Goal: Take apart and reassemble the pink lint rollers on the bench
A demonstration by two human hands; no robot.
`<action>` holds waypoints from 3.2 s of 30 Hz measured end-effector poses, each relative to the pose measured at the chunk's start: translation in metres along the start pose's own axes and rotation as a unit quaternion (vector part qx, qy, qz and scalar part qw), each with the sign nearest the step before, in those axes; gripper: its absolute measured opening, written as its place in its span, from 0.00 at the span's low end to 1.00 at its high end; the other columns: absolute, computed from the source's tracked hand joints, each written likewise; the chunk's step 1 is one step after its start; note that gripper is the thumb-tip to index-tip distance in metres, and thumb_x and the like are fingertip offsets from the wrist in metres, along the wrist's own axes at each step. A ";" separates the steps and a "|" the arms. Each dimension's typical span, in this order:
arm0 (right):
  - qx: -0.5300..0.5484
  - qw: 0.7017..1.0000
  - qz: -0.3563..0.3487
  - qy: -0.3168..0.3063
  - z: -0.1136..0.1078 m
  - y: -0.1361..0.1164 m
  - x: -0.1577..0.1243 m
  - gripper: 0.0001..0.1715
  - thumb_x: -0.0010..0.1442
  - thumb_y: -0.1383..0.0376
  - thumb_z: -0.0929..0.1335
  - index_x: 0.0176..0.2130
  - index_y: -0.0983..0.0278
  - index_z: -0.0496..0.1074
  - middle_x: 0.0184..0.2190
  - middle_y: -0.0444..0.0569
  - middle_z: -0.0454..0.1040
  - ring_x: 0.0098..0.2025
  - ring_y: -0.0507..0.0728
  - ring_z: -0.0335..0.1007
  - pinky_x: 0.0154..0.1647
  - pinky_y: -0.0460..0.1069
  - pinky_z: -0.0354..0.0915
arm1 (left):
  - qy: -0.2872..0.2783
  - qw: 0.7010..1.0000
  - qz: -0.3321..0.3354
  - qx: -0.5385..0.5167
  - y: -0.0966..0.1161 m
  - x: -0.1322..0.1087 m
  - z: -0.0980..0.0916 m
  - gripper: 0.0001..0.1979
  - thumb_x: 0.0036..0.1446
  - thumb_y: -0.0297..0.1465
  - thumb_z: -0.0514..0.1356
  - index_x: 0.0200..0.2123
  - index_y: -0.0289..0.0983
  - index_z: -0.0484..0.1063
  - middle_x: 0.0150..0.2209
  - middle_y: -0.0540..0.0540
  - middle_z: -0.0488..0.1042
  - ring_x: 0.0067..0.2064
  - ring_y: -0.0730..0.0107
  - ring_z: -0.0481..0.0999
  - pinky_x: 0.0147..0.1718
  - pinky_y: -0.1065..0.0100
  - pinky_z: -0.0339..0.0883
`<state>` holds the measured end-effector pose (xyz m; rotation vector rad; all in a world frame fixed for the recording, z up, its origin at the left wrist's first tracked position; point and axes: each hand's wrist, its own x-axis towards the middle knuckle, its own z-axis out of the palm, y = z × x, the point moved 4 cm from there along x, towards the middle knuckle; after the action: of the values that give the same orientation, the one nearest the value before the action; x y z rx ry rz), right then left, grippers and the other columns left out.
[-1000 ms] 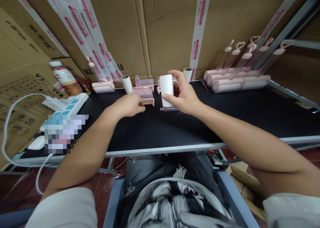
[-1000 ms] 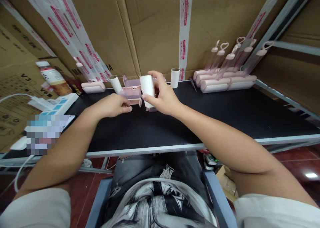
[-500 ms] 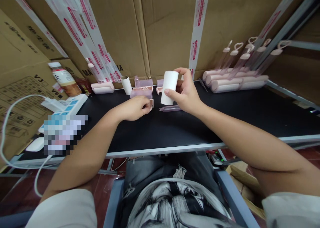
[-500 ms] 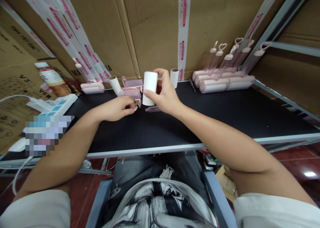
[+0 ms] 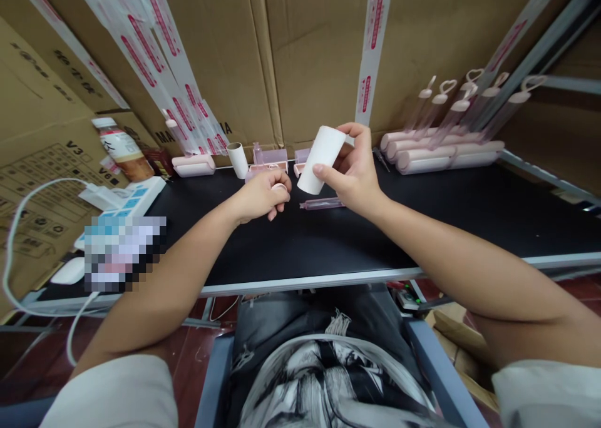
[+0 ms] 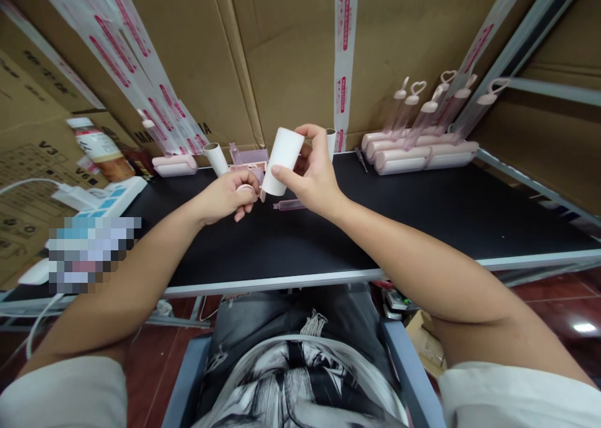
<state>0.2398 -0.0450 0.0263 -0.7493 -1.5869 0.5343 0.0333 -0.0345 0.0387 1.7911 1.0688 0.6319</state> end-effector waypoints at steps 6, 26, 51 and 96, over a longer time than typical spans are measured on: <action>-0.004 0.999 -0.013 0.039 -0.001 -0.012 -0.001 0.52 0.55 0.30 0.76 0.63 0.50 0.55 0.56 0.57 0.75 0.55 0.69 0.78 0.52 0.68 0.79 | -0.001 0.983 -0.036 -0.178 0.002 0.000 0.009 0.19 0.62 0.48 0.66 0.38 0.40 0.65 0.24 0.53 0.70 0.17 0.77 0.63 0.11 0.76 0.50; -0.034 0.997 -0.041 -0.047 0.015 -0.015 -0.010 0.35 0.58 0.38 0.77 0.50 0.54 0.64 0.48 0.54 0.77 0.47 0.68 0.78 0.48 0.66 0.76 | 0.083 0.987 -0.037 -0.130 0.003 0.001 0.007 0.48 0.65 0.71 0.33 0.49 0.39 0.73 0.24 0.48 0.69 0.20 0.73 0.66 0.15 0.71 0.53; -0.053 0.978 0.014 -0.201 0.036 0.000 -0.024 0.51 0.60 0.55 0.78 0.74 0.57 0.59 0.59 0.58 0.79 0.53 0.69 0.80 0.55 0.65 0.75 | 0.247 0.905 0.341 0.056 0.018 -0.020 -0.012 0.41 0.69 0.67 0.40 0.74 0.51 0.54 0.79 0.44 0.57 0.78 0.47 0.59 0.70 0.50 0.65; -0.440 0.831 0.001 -0.342 0.059 0.008 -0.020 0.23 0.71 0.63 0.71 0.62 0.67 0.77 0.61 0.62 0.78 0.64 0.75 0.70 0.69 0.66 0.56 | 0.253 0.923 0.166 -0.237 -0.010 0.018 -0.053 0.42 0.61 0.57 0.70 0.70 0.56 0.55 0.46 0.48 0.74 0.46 0.55 0.85 0.42 0.51 0.84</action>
<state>0.1838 -0.0499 -0.0023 -1.3324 -2.5601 0.0044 -0.0027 0.0067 0.0523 1.4119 0.8332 1.4900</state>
